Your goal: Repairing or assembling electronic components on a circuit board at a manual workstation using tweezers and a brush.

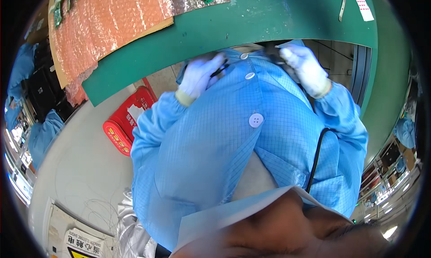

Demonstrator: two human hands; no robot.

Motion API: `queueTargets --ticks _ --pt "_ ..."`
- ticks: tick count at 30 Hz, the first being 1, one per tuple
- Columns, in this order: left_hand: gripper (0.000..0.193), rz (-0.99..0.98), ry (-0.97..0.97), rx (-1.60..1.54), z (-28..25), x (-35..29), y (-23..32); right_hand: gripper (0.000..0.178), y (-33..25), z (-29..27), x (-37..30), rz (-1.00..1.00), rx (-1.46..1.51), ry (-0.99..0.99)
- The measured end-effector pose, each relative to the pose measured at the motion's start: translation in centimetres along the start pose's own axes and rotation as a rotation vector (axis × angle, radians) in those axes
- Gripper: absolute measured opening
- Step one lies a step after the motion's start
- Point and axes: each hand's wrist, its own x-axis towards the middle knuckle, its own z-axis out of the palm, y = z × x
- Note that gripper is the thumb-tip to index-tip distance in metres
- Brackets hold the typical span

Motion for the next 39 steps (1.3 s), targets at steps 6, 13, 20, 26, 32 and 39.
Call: queueTargets --ticks 6,13,20,26,32,39 --pt "0.042 0.228 0.131 0.275 1.9 2.2 -0.3 0.045 0.9 2.7 4.5 -0.187 -0.444 -0.183" --pt "0.055 0.189 0.164 0.336 2.0 2.4 -1.7 0.044 1.6 2.6 5.7 -0.102 -0.411 -0.235" --pt "0.061 0.309 0.204 0.538 2.3 2.1 -1.7 0.044 1.1 2.5 6.0 -0.108 -0.442 -0.273" --pt "0.055 0.269 0.081 0.505 2.7 2.9 -1.3 0.045 2.1 3.4 6.1 -0.278 -0.408 -0.301" --pt "0.066 0.017 -0.035 0.558 2.1 2.6 -0.7 0.045 1.4 3.1 5.4 -0.092 -0.233 -0.267" --pt "0.062 -0.064 0.024 0.102 2.1 2.2 -0.8 0.047 2.1 2.2 5.9 -0.098 -0.335 -0.275"
